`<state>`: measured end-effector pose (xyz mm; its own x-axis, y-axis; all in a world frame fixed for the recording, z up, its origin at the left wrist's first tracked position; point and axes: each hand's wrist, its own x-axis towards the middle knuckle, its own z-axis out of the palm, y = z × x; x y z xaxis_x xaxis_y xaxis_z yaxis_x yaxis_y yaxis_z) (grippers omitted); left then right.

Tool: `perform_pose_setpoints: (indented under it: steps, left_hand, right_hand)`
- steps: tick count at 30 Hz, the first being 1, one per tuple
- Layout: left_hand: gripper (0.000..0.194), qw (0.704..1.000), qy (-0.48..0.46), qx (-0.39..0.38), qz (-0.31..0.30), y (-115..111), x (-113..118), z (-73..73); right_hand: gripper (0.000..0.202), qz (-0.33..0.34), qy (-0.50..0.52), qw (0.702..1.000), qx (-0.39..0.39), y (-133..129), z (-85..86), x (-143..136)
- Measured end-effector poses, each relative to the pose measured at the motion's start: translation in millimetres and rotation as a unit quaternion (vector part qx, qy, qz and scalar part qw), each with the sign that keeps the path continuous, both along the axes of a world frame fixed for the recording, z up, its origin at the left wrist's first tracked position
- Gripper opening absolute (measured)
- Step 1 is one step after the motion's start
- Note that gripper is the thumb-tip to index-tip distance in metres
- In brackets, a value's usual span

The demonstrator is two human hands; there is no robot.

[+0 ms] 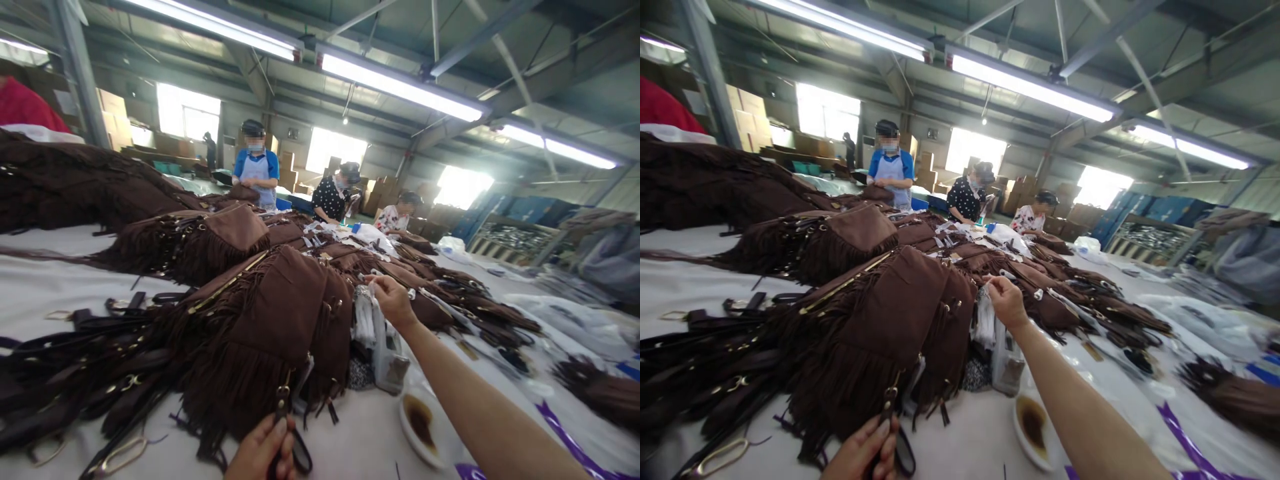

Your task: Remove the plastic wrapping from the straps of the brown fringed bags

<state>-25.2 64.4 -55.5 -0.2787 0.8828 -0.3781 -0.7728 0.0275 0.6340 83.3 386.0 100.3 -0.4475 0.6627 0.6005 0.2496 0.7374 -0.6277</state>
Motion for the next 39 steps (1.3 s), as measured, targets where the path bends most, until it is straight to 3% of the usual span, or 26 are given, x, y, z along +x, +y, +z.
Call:
perform_pose_setpoints:
  steps: [3,5,10,13,15,20,22,26,29,32,35,39]
  left_hand:
    - [0.042,0.999,0.016,-0.005,0.033,-7.0,6.4,15.8]
    - [0.036,0.998,0.017,-0.008,0.053,-13.1,10.6,26.6]
    - [0.036,0.998,0.049,0.025,0.036,-26.1,20.3,42.0]
    - [0.040,0.992,0.118,0.037,0.037,-31.4,27.5,41.3]
    - [0.041,0.983,0.175,0.012,0.045,-34.3,32.3,39.3]
    - [0.034,0.961,0.264,-0.048,0.068,-39.7,35.1,36.2]
    - [0.031,0.951,0.294,-0.067,0.067,-40.7,32.4,35.8]
    - [0.024,0.947,0.307,-0.080,0.057,-40.5,28.2,38.4]
    - [0.022,0.953,0.291,-0.075,0.043,-39.1,29.6,43.5]
    - [0.024,0.958,0.279,-0.063,0.028,-38.2,32.1,45.7]
    - [0.024,0.958,0.277,-0.070,0.019,-38.8,31.7,42.7]
    - [0.026,0.967,0.237,-0.089,0.028,-43.1,27.6,38.9]
  right_hand:
    - [0.024,0.034,0.062,0.994,-0.089,-48.3,10.2,11.5]
    - [0.028,0.051,0.065,0.982,-0.168,-90.7,4.8,17.3]
    - [0.031,0.098,-0.023,0.952,-0.290,-200.8,-49.6,23.9]
    - [0.027,0.071,-0.031,0.955,-0.285,-247.5,-83.1,26.9]
    - [0.022,0.047,-0.041,0.967,-0.248,-266.0,-95.9,29.5]
    - [0.018,0.073,-0.058,0.968,-0.233,-274.1,-102.9,36.4]
    - [0.022,0.076,-0.043,0.951,-0.298,-267.7,-103.1,38.7]
    - [0.037,0.075,0.022,0.889,-0.451,-254.9,-104.0,43.3]
    - [0.040,0.137,-0.028,0.901,-0.411,-252.5,-103.2,46.3]
    - [0.032,0.205,-0.097,0.915,-0.335,-253.5,-100.7,46.3]
    - [0.029,0.178,-0.113,0.923,-0.321,-253.7,-97.0,45.0]
    - [0.030,0.148,-0.096,0.905,-0.388,-254.6,-92.7,48.2]
